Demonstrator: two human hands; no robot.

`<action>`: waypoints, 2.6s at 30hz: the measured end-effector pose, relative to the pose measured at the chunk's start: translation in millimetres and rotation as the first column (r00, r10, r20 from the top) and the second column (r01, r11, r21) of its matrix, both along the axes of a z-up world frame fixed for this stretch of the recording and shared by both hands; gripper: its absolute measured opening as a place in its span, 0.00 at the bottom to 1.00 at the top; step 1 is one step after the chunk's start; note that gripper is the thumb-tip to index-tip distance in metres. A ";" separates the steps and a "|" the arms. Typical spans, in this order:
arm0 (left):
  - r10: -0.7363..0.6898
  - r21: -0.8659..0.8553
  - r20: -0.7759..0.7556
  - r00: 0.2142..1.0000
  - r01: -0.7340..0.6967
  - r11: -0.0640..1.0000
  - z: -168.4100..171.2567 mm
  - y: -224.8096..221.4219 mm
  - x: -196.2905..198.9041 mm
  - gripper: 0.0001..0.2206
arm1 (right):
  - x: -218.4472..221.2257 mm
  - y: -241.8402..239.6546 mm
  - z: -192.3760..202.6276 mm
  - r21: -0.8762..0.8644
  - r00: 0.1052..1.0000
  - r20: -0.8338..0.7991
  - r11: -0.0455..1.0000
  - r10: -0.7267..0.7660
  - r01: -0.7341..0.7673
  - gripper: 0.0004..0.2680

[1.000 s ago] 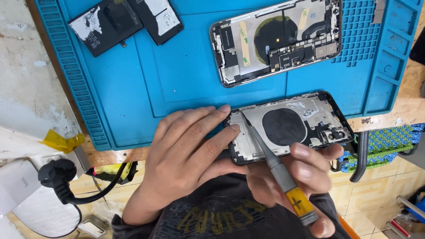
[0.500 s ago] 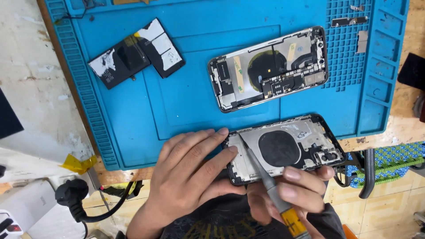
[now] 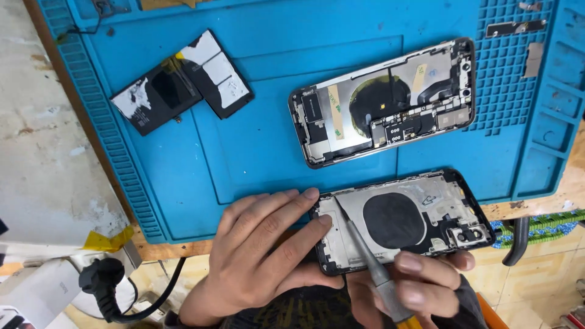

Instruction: Disassembling internal components of a smartphone using a precision screwdriver on a repair mat.

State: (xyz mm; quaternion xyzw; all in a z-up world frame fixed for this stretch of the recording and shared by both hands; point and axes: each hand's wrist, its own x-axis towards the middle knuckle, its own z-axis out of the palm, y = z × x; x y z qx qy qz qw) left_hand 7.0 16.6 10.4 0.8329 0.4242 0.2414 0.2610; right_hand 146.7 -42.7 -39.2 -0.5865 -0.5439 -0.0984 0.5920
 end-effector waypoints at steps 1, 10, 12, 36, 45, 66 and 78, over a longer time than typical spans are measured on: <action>0.005 0.013 0.005 1.000 -0.005 1.000 0.8 0.0 0.2 0.21 | -1.7 0.8 10.4 -0.082 0.999 -0.035 0.996 0.034 -0.037 0.05; 0.006 0.045 0.017 1.000 -0.007 0.999 -1.8 -2.8 0.4 0.20 | 16.3 -8.2 1.2 -0.111 0.982 0.074 0.980 0.173 -0.164 0.13; 0.002 0.045 0.015 1.000 -0.003 0.999 -2.2 -3.7 0.0 0.20 | 25.6 -18.0 9.2 -0.192 0.981 0.056 0.966 0.188 -0.174 0.03; -0.066 -0.056 -0.095 0.993 0.061 0.997 6.1 -12.5 -1.8 0.20 | 16.2 -8.9 -32.8 0.409 0.916 -0.381 0.912 0.128 0.042 0.19; 0.049 -0.007 0.027 0.998 -0.049 0.999 10.1 -16.7 7.5 0.18 | 19.4 -8.9 -31.3 0.429 0.870 -0.456 0.903 0.184 0.034 0.20; 0.524 0.175 -0.021 0.851 -0.513 0.840 7.5 -11.7 -8.8 0.05 | 21.4 -3.8 -7.7 0.275 0.865 -0.469 0.960 0.178 -0.048 0.18; 0.580 0.007 0.034 0.814 -0.581 0.814 16.3 -13.3 -7.5 0.06 | 48.2 -18.2 -13.8 0.143 0.874 -0.478 0.989 0.090 -0.024 0.19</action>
